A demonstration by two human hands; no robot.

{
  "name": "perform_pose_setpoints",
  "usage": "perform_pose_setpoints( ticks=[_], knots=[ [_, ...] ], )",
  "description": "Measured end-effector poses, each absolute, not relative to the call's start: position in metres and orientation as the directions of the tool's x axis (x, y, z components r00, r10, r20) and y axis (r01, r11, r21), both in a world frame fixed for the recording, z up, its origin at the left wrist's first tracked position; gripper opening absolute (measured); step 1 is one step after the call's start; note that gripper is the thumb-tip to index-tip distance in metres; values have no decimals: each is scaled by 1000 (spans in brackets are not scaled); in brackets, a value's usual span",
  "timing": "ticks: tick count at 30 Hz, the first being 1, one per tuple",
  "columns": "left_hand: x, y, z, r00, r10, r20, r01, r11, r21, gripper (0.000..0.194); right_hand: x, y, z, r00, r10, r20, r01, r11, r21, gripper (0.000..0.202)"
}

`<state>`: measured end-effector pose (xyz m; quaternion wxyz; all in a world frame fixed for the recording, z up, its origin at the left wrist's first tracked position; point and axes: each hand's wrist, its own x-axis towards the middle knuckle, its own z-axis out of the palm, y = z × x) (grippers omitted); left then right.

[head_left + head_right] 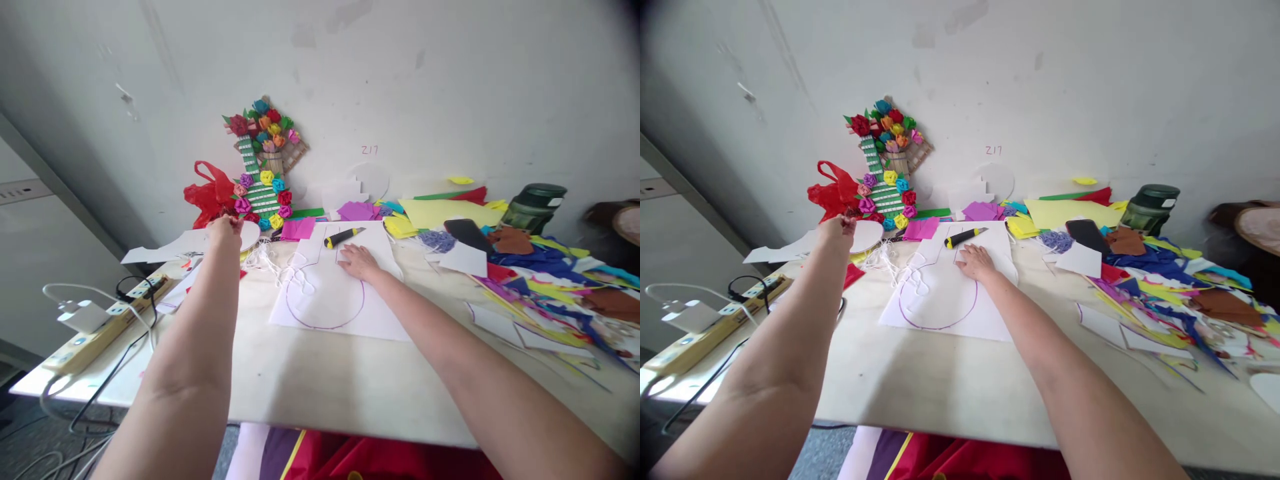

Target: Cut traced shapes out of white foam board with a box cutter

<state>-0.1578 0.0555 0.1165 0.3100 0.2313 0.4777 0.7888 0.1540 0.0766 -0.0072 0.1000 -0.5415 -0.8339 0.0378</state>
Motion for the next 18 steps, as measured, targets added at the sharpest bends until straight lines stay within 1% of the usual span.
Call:
perform_pose_setpoints(
  ticks=[2,3,4,5,7,9,10,11,13,15,17,18],
  knots=[
    [-158,55,109,-678,726,116,-146,-288,946,19,151,76,-5,-402,900,172,885,429,-179,46],
    [-156,55,102,-573,802,168,62,-162,985,18,148,75,-4,-405,892,199,879,440,-185,46],
    [-152,54,94,-396,891,221,321,-92,943,18,144,75,-3,-411,884,223,870,454,-192,46],
    [-147,54,84,-185,957,224,530,-94,843,20,139,74,-2,-420,875,239,861,468,-198,47],
    [-136,55,66,-16,991,131,625,-92,775,29,125,71,-1,-455,852,258,836,509,-207,46],
    [-127,57,50,74,996,55,693,-91,715,35,109,66,0,-511,809,292,794,574,-202,44],
    [-124,58,45,125,992,12,774,-106,624,35,101,63,1,-546,773,324,764,617,-186,43],
    [-121,58,41,128,991,-25,826,-93,555,36,93,60,3,-578,736,353,734,657,-169,41],
    [-119,57,37,83,990,-111,885,-22,465,34,78,51,7,-611,709,352,709,688,-156,38],
    [-120,55,36,33,979,-200,888,63,456,31,66,43,12,-631,725,276,716,681,-152,38],
    [-122,52,35,38,962,-269,865,103,490,25,56,37,17,-656,727,201,714,685,-144,38],
    [-125,51,35,49,956,-289,856,109,506,21,52,35,19,-659,731,175,718,681,-144,33]
  ],
)
